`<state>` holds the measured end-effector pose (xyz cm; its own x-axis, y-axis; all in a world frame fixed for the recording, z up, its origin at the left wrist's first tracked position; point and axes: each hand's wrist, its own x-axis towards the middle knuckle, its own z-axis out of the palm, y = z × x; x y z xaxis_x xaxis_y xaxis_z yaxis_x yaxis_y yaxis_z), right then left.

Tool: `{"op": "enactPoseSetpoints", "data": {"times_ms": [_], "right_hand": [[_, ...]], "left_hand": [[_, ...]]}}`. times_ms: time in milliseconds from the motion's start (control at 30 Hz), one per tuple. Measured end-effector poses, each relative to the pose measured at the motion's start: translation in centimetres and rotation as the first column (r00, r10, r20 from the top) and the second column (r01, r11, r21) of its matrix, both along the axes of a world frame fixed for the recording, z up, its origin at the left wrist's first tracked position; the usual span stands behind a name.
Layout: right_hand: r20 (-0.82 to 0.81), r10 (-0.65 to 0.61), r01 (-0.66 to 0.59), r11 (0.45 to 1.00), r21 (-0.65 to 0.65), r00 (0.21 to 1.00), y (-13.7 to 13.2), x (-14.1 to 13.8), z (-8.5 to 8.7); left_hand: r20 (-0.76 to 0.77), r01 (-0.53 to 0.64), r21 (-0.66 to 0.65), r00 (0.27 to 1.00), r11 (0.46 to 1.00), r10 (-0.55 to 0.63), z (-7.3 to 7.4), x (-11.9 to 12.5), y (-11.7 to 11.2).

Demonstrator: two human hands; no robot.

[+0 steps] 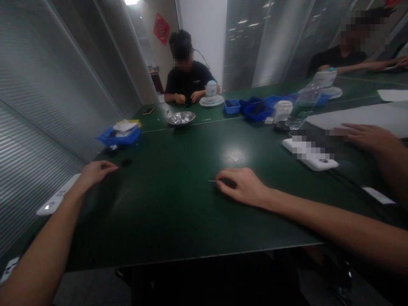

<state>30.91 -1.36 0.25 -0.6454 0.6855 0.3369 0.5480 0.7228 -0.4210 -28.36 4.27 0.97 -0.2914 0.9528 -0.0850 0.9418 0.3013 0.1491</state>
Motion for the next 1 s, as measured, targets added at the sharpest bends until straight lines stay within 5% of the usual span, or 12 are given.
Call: {"op": "enactPoseSetpoints", "data": {"times_ms": [233,500,767,1000], "right_hand": [[0.000,-0.002,0.002,1.000,0.004,1.000,0.0,-0.1,-0.1],[0.006,0.004,-0.004,1.000,0.016,1.000,0.1,0.0,-0.2],[0.003,0.002,-0.002,1.000,-0.004,1.000,-0.1,-0.1,0.1],[0.000,0.000,0.000,1.000,-0.009,1.000,-0.1,-0.1,0.2]], "left_hand": [[-0.012,0.056,0.179,0.998,0.982,-0.054,-0.2,1.6,-1.0],[0.181,-0.056,0.350,0.983,0.935,-0.008,0.0,3.6,-0.9],[0.146,-0.065,0.355,0.989,0.933,0.014,0.6,6.4,-1.2],[0.150,-0.063,0.310,0.989,0.949,0.016,-0.4,5.8,-0.5]]}}
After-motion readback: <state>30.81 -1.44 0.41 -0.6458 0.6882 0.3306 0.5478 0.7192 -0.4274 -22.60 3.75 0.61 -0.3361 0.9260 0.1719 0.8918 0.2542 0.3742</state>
